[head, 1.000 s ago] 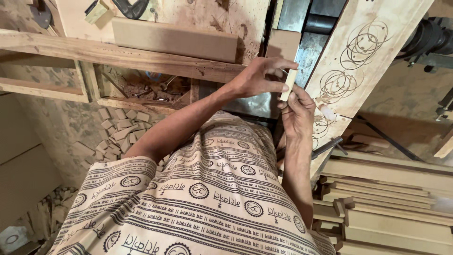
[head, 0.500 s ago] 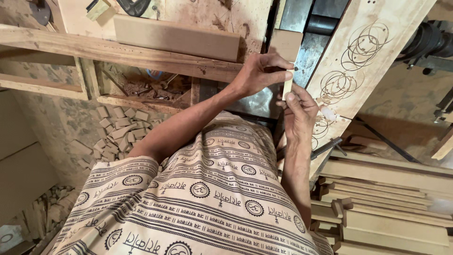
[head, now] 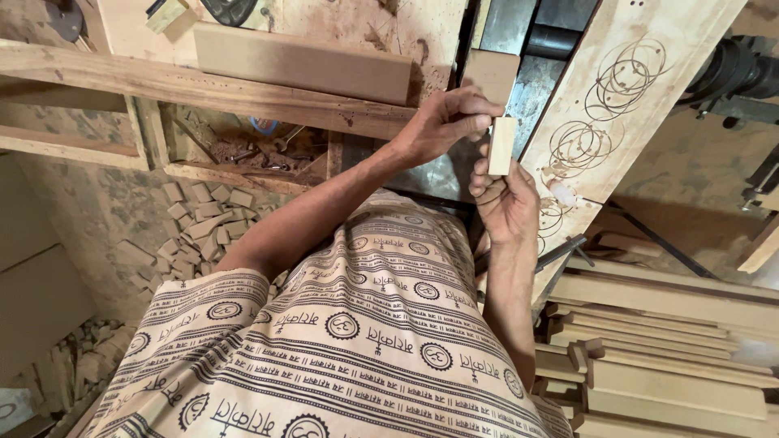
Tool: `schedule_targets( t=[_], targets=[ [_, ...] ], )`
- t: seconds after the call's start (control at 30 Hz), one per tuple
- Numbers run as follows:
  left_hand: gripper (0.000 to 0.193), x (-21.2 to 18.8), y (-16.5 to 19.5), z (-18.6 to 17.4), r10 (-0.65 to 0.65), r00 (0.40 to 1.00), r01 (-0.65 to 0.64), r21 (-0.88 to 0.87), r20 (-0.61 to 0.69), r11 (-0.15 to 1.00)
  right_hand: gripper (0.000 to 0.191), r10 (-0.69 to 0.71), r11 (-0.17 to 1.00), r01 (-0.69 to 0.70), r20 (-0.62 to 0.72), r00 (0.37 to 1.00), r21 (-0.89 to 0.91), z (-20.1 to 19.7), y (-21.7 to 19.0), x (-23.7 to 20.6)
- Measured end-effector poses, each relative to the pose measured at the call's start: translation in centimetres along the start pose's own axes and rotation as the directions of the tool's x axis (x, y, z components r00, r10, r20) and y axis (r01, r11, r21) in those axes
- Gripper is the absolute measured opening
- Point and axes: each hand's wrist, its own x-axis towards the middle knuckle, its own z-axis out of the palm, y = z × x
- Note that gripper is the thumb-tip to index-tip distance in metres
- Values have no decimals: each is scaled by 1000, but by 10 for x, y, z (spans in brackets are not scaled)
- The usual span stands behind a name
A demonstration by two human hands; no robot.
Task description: The person holds small wooden blocks and presses them against a woodworking machine, working pieces one at a time and setting them aside. Near the end, the person picks up a squeeze bottle and applies glue onto a wood piece on the workbench.
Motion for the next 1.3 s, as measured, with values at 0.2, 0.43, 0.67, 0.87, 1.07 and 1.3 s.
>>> schedule_targets(
  t=[0.2, 0.43, 0.67, 0.87, 1.07, 1.3],
  targets=[
    [26, -1, 0, 0, 5, 999, -4, -7, 44, 1000, 35, 48, 973, -67, 90, 995, 219, -13, 7, 1],
    [55, 1, 15, 1, 21, 992, -45, 192, 126, 980, 24, 104, 909, -120, 62, 993, 398, -25, 15, 1],
    [60, 4, 15, 3, -27, 990, -16, 297, 139, 955, 21, 115, 901, -134, 71, 991, 412, -33, 18, 4],
    [40, 4, 2, 2, -53, 994, 31, 203, 101, 979, 27, 39, 975, -28, -45, 998, 221, -10, 13, 0],
    [30, 0, -17, 3, -110, 991, 99, 139, 78, 985, 30, -341, 855, 204, -222, 913, -477, 9, 15, -8],
    [32, -13, -21, 8, -22, 998, 3, 272, 64, 962, 35, -545, 121, 126, 40, 838, -985, 13, 22, -16]
  ],
)
